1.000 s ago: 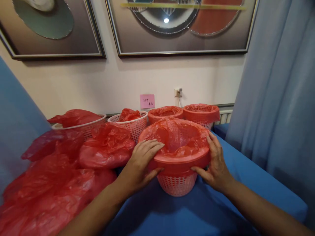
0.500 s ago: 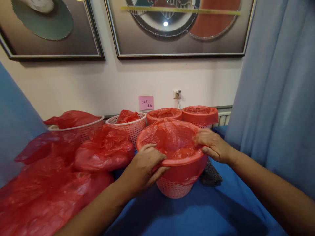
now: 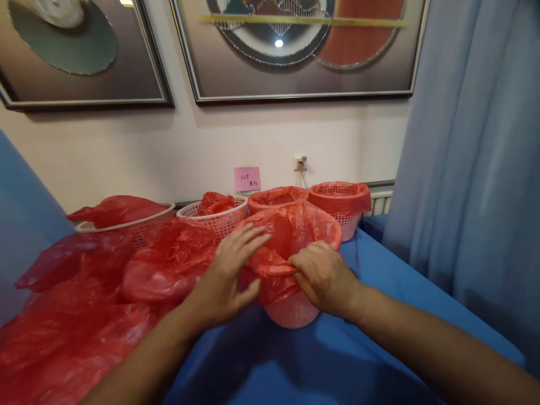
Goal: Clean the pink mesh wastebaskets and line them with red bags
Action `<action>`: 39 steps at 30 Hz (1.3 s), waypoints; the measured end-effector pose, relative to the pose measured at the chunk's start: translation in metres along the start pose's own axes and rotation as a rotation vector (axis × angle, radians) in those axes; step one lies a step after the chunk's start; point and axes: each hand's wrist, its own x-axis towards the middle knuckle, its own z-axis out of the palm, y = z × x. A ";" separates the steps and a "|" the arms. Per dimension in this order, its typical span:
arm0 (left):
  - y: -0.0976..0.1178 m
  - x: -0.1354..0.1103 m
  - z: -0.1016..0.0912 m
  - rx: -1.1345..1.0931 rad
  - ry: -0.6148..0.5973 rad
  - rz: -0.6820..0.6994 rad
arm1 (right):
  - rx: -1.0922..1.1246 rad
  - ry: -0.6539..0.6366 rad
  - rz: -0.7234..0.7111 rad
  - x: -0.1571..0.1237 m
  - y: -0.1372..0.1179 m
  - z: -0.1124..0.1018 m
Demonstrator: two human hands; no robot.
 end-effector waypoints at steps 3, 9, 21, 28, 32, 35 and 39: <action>0.023 0.000 0.014 -0.049 -0.095 0.020 | 0.082 -0.001 -0.002 0.003 -0.001 -0.001; -0.004 0.006 0.008 0.033 -0.084 0.003 | 0.119 0.087 0.081 -0.008 0.062 -0.021; 0.013 -0.018 0.022 0.240 0.267 0.107 | 0.009 0.086 0.087 -0.015 0.056 0.021; 0.007 0.005 0.029 0.160 -0.058 0.099 | 0.104 0.116 0.083 -0.001 0.031 -0.004; -0.005 0.003 0.028 0.090 -0.045 0.112 | 0.092 0.070 0.040 0.003 0.082 -0.021; -0.008 0.003 0.027 0.081 -0.049 0.096 | 0.200 -0.269 0.041 -0.001 0.119 -0.016; -0.017 0.005 0.027 0.065 -0.020 0.066 | 0.224 -0.318 0.125 -0.012 0.129 -0.003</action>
